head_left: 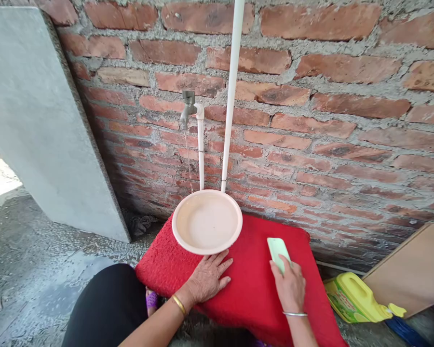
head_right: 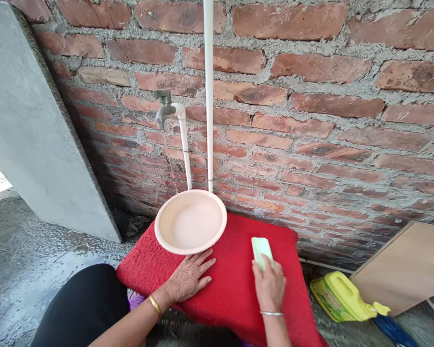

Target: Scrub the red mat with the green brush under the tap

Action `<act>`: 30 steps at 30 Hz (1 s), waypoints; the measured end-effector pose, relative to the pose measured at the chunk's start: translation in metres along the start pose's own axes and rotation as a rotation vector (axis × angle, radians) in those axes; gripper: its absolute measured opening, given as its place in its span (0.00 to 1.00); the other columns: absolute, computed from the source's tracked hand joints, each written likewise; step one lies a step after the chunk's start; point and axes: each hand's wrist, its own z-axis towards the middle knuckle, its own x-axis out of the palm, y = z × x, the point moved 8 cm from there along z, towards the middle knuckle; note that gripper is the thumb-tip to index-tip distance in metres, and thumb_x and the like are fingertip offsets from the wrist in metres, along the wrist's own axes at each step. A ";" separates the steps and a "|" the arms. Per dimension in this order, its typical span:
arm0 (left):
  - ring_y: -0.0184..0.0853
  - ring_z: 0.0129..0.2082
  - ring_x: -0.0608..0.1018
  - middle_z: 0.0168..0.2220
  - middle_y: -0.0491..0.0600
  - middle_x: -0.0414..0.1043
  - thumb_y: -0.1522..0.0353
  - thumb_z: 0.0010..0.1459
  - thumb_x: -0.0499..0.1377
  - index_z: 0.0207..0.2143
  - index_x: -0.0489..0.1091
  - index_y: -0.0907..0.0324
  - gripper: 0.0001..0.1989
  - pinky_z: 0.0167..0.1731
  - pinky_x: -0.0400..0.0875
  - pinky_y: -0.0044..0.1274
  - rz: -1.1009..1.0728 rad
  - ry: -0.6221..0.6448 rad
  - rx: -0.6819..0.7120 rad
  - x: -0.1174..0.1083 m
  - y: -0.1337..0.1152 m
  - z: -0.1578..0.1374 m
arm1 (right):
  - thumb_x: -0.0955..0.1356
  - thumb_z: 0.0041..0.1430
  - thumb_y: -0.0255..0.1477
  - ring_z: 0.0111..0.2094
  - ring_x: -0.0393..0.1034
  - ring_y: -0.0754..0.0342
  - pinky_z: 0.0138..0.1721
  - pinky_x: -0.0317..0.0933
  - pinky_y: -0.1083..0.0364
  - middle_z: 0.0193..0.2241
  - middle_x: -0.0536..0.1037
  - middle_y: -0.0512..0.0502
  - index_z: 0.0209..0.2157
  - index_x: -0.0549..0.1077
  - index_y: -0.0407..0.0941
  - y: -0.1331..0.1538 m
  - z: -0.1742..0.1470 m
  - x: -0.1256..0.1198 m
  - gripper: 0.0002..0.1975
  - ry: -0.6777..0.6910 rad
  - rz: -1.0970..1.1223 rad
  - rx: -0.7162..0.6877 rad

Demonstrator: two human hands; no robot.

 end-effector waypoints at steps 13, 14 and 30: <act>0.45 0.68 0.63 0.70 0.50 0.60 0.54 0.67 0.56 0.66 0.64 0.48 0.28 0.67 0.58 0.39 -0.014 -0.021 -0.007 0.000 0.000 -0.002 | 0.64 0.64 0.43 0.43 0.71 0.47 0.46 0.63 0.51 0.42 0.75 0.40 0.52 0.77 0.46 0.052 0.058 0.010 0.22 0.057 0.095 0.015; 0.45 0.68 0.63 0.70 0.50 0.60 0.54 0.67 0.56 0.66 0.64 0.48 0.28 0.67 0.58 0.40 -0.007 -0.021 -0.005 0.001 0.001 -0.002 | 0.64 0.65 0.41 0.44 0.71 0.48 0.46 0.62 0.52 0.43 0.74 0.40 0.53 0.76 0.47 0.081 0.063 0.018 0.21 0.107 0.094 -0.047; 0.45 0.68 0.64 0.70 0.50 0.59 0.53 0.67 0.55 0.67 0.63 0.48 0.28 0.66 0.60 0.40 -0.011 -0.022 0.003 0.004 0.001 -0.001 | 0.61 0.66 0.44 0.41 0.72 0.41 0.42 0.64 0.44 0.40 0.76 0.34 0.57 0.74 0.43 -0.079 0.106 -0.045 0.26 0.086 -0.209 0.385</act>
